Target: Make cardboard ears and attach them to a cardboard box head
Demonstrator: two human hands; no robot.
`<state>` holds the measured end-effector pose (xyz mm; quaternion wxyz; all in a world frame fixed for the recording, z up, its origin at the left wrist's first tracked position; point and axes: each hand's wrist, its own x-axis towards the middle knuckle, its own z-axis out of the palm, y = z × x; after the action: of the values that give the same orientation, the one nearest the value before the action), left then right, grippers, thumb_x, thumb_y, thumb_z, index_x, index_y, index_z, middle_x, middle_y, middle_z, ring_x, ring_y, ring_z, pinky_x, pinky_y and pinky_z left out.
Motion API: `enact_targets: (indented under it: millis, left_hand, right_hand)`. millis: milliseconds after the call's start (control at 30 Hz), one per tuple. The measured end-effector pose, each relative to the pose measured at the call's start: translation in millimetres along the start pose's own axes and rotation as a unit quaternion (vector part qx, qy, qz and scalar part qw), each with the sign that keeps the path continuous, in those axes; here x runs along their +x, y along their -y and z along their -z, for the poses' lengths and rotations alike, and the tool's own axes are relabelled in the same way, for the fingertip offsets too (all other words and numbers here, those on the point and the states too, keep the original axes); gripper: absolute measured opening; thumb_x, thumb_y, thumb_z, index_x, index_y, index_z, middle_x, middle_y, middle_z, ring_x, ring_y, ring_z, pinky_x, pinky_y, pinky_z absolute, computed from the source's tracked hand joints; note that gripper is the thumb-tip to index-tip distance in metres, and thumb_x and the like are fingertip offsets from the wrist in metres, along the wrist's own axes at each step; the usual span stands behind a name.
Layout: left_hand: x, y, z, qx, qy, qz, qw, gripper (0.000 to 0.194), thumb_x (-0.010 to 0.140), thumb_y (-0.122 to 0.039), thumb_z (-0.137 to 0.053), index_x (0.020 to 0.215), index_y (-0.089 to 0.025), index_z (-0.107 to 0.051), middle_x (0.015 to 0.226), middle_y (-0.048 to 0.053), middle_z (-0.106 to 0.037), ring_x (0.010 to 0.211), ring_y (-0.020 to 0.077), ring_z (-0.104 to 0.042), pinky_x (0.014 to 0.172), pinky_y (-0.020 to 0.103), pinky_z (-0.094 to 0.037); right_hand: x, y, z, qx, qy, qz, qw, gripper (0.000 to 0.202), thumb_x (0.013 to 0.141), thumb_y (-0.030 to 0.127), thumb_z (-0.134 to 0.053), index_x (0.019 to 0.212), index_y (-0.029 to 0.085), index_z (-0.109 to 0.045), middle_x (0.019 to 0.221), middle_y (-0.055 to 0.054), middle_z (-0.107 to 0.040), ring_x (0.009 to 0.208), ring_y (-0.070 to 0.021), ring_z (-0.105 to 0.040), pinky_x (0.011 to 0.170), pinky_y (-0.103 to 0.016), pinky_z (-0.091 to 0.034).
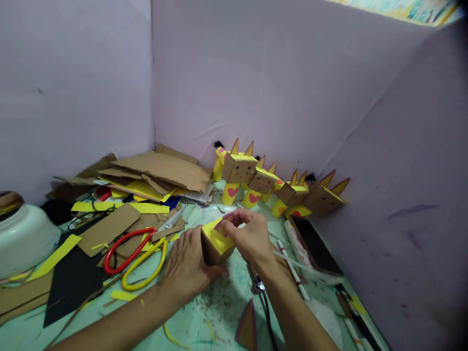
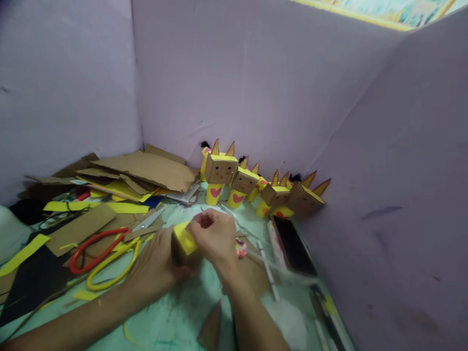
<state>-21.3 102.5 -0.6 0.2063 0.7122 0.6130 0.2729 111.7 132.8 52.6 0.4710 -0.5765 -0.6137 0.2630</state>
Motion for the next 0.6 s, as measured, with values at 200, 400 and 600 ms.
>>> enact_targets:
  millis: [200, 400, 600]
  left_hand:
    - [-10.3, -0.9, -4.0, 0.082, 0.009, -0.042, 0.996, 0.096, 0.064, -0.041, -0.067, 0.140, -0.006, -0.021, 0.123, 0.021, -0.052, 0.112, 0.0360, -0.048, 0.094, 0.048, -0.035]
    - [-11.8, 8.2, 4.7, 0.014, 0.043, -0.038, 0.998, 0.090, 0.071, -0.045, -0.061, 0.143, -0.011, -0.019, 0.095, 0.011, -0.064, 0.094, 0.0334, -0.057, 0.084, 0.047, -0.042]
    - [2.0, 29.7, 3.9, -0.100, 0.083, -0.127, 0.983, 0.094, 0.066, -0.030, -0.065, 0.144, -0.013, -0.014, 0.138, 0.019, -0.042, 0.123, 0.0329, -0.042, 0.103, 0.048, -0.033]
  right_hand:
    - [2.6, -4.2, 15.5, 0.085, -0.030, -0.037, 0.995, 0.004, 0.057, 0.019, -0.063, 0.057, 0.017, -0.066, 0.053, 0.000, -0.063, 0.054, -0.0158, -0.055, 0.055, -0.027, -0.042]
    - [0.9, -8.2, 32.3, 0.248, -0.020, -0.099, 0.964, 0.007, 0.055, 0.025, -0.065, 0.057, 0.018, -0.064, 0.056, -0.001, -0.067, 0.055, -0.0150, -0.059, 0.059, -0.027, -0.047]
    - [-8.8, -19.3, 44.2, 0.341, -0.020, -0.152, 0.927, 0.007, 0.052, 0.024, -0.068, 0.055, 0.019, -0.064, 0.053, 0.001, -0.064, 0.047, -0.0114, -0.051, 0.050, -0.025, -0.044]
